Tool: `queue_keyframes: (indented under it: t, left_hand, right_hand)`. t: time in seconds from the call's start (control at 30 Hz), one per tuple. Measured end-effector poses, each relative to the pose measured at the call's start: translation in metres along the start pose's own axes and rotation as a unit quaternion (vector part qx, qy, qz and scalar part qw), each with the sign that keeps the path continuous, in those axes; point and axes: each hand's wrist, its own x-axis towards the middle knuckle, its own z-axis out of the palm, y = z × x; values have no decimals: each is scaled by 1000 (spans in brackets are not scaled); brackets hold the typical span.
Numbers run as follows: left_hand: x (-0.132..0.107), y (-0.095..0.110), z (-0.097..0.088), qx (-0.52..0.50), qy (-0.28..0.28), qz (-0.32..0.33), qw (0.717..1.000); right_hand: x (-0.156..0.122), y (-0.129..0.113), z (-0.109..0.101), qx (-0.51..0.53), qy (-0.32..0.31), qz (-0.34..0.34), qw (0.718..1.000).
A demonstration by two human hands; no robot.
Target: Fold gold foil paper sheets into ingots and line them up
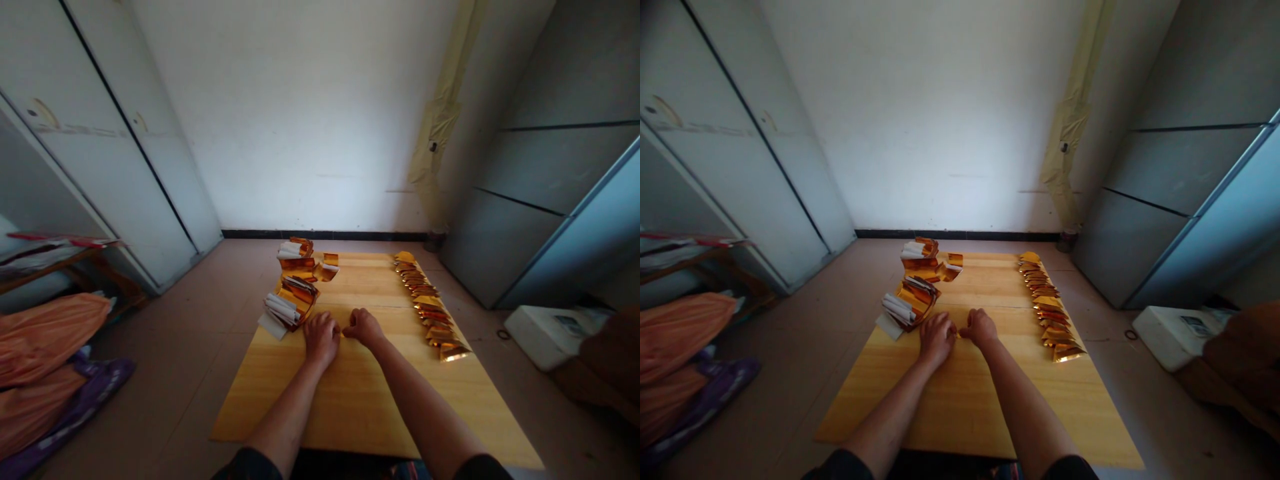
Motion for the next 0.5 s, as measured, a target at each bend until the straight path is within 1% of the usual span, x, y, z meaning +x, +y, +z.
queue_keyframes:
  t: [0.1, 0.27, 0.3, 0.37, 0.43, 0.5]
  left_hand:
    - [-2, 0, -1, 2, 9, 16, 1000]
    - [-7, 0, 0, 17, -7, 58, 998]
    - [-8, 0, 0, 20, -10, 64, 998]
    - [-10, 0, 0, 22, -12, 73, 997]
    - [-13, 1, -1, 21, -8, 80, 997]
    - [-15, 2, -2, 20, 1, 87, 996]
  right_hand:
    - [3, 3, 1, 40, 7, 21, 999]
    - [-2, 11, -3, 76, 11, 4, 997]
    - [-6, 14, -5, 82, 10, -9, 997]
    - [-13, 23, -9, 80, 12, -63, 995]
    - [-22, 33, -12, 50, 11, -128, 990]
    - [-31, 41, -13, 31, 16, -172, 985]
